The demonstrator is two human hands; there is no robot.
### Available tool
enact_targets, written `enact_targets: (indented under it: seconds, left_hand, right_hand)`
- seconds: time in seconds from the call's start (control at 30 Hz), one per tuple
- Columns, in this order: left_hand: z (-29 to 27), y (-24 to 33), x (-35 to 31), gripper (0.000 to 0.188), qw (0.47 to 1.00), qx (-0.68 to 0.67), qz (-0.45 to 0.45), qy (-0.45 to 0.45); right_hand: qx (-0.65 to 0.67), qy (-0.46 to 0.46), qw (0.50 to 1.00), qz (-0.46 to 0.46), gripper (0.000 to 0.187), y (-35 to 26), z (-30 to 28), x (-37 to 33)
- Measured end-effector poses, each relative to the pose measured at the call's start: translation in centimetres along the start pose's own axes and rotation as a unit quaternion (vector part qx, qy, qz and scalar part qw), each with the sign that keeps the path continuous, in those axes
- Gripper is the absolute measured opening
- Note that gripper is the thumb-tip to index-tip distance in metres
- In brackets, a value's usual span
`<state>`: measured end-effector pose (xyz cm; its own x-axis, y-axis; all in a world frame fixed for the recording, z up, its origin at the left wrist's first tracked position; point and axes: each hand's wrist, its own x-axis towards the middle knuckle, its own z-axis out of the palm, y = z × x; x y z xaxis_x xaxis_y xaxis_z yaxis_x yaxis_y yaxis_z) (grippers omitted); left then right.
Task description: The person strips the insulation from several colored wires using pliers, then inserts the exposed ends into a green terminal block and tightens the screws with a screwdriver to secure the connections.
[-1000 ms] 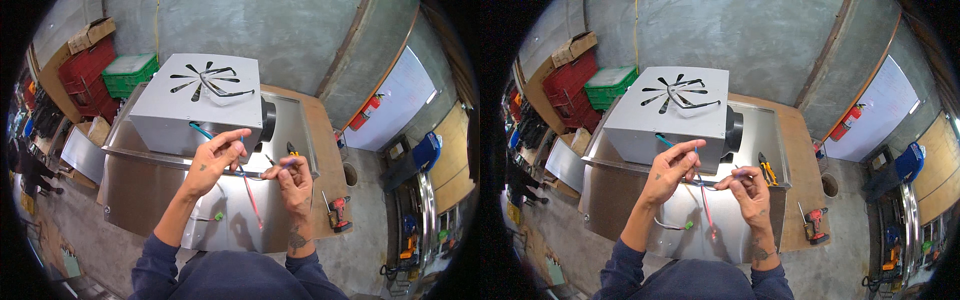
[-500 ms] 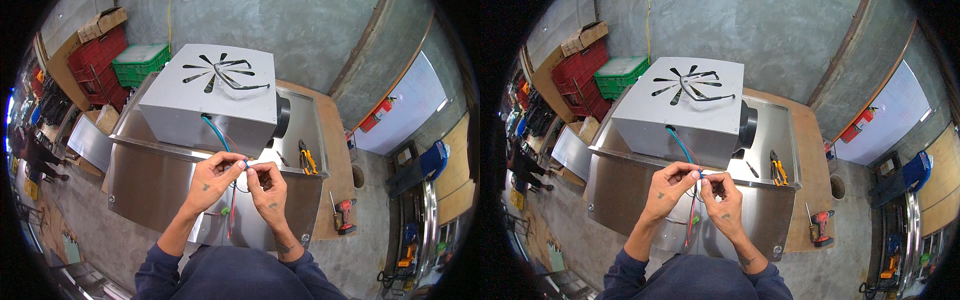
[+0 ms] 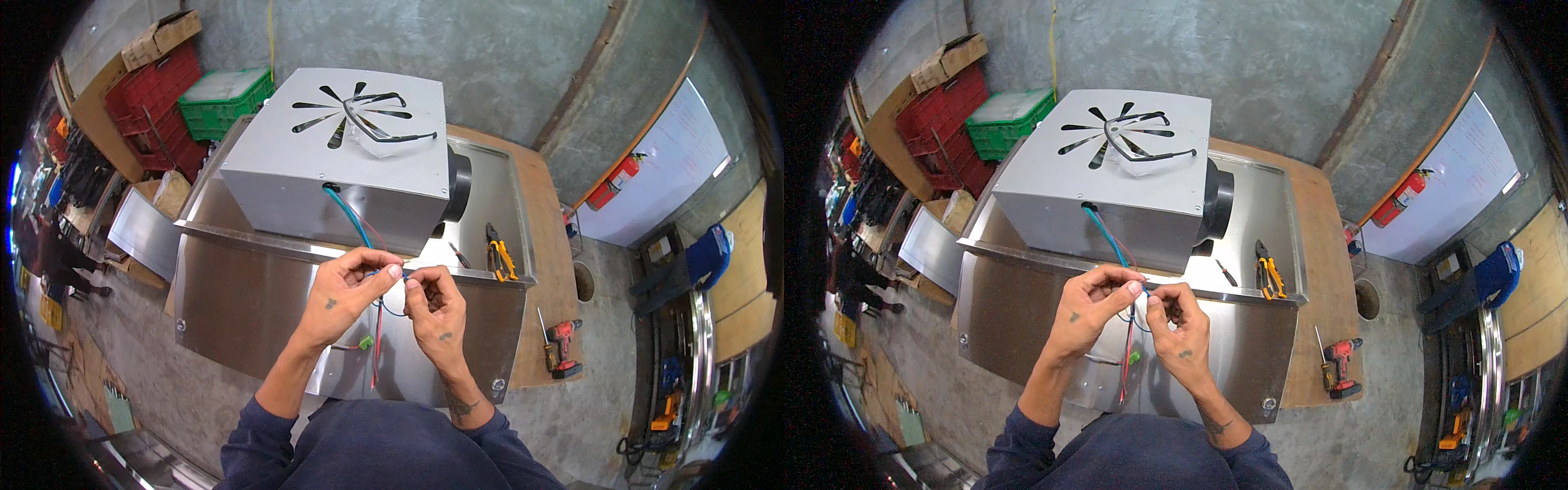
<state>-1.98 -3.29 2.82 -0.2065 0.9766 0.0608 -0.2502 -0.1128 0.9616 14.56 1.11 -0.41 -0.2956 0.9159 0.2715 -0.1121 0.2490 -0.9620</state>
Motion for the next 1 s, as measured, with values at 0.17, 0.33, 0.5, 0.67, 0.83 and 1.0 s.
enact_targets:
  seconds: [0.17,0.33,0.5,0.67,0.83,1.0]
  left_hand:
    - [-1.0,-0.1,0.5,0.027,0.987,-0.148,-0.061,-0.025]
    - [-1.5,0.2,0.3,0.029,0.990,-0.102,-0.048,-0.086]
    - [-2.1,-0.6,0.8,0.021,0.989,-0.093,-0.035,-0.112]
    - [-1.3,-2.5,0.8,0.018,0.977,-0.189,0.023,-0.095]
    - [0.0,-3.7,0.6,0.016,0.956,-0.291,0.019,-0.045]
    - [-1.2,-2.8,1.1,0.021,0.975,-0.209,-0.013,-0.073]
  right_hand:
    - [0.059,-0.009,0.998,0.014,0.008,0.0,0.2,-0.1]
    - [0.061,-0.053,0.996,0.041,0.009,-0.4,-0.3,-0.1]
    - [0.101,-0.068,0.991,0.053,0.010,-0.5,-0.4,-0.1]
    - [0.145,-0.073,0.984,0.076,0.013,-0.7,0.3,-0.1]
    - [0.195,-0.060,0.975,0.083,0.011,-0.7,1.4,-0.5]
    - [0.247,-0.037,0.961,0.118,0.008,-0.6,1.1,-0.3]
